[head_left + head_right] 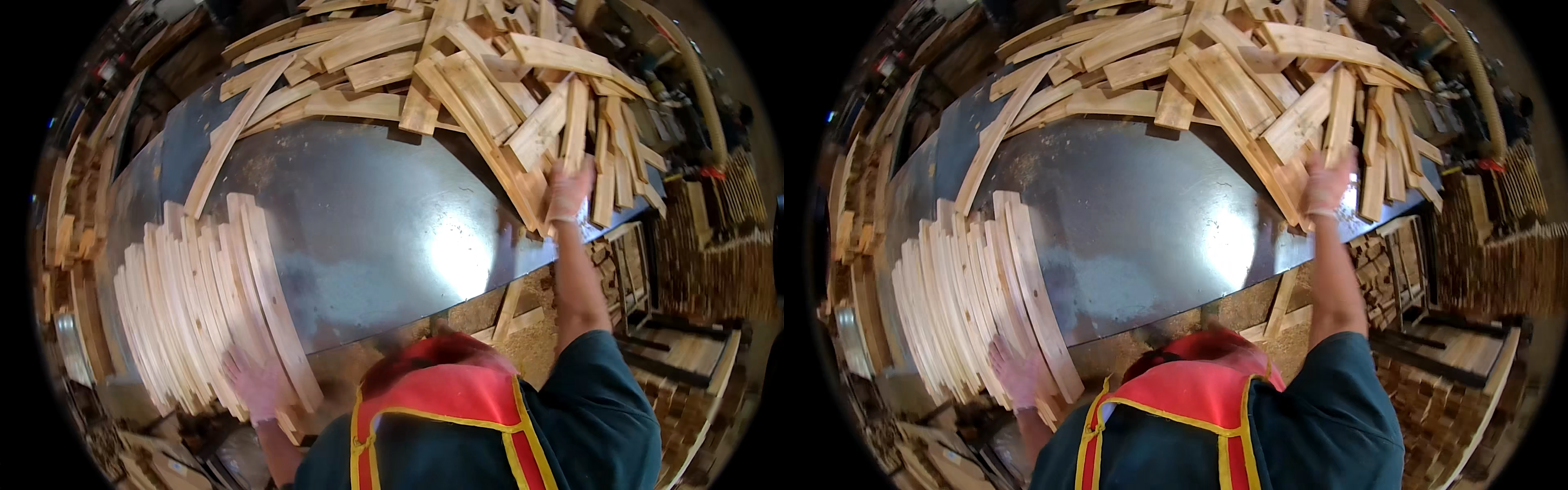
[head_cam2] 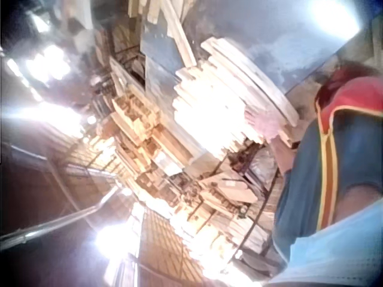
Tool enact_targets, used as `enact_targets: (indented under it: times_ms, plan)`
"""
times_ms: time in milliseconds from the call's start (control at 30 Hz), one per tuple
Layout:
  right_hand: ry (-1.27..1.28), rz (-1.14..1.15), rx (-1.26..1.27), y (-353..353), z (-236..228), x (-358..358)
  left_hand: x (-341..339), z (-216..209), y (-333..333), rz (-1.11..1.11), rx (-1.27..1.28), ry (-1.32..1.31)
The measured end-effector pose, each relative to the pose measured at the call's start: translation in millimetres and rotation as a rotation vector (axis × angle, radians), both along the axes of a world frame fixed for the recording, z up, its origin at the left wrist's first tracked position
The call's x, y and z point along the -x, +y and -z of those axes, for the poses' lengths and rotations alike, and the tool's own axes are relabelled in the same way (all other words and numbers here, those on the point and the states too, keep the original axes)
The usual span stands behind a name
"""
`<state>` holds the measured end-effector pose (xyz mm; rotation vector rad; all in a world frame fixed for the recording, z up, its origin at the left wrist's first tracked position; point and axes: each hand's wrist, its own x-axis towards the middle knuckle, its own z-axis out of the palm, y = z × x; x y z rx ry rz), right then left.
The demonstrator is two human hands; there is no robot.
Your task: The person sorts wood planks by picking up individual pieces from a pile and stacking them neatly in a parallel arrangement on a metal table.
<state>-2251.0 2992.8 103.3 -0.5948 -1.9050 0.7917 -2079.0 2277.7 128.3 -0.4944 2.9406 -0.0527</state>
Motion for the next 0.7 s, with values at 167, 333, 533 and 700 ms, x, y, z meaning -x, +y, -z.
enact_targets:
  times_ms: [167, 333, 533, 700]
  plan:
    - [-0.533, -0.108, 0.447, 160, 47, -11, 6, 20, 32, 0.268, 0.406, 0.398]
    - [-0.129, -0.394, 0.961, 52, 50, -32, 22, -1, 171, 0.179, 0.124, 0.065]
    - [-0.198, -0.989, 1.489, -109, -3, -118, 18, 33, 119, -0.190, 0.189, 0.084]
    - [-0.422, -1.050, 1.290, -234, 26, -170, 44, -6, 123, -0.364, 0.044, -0.175]
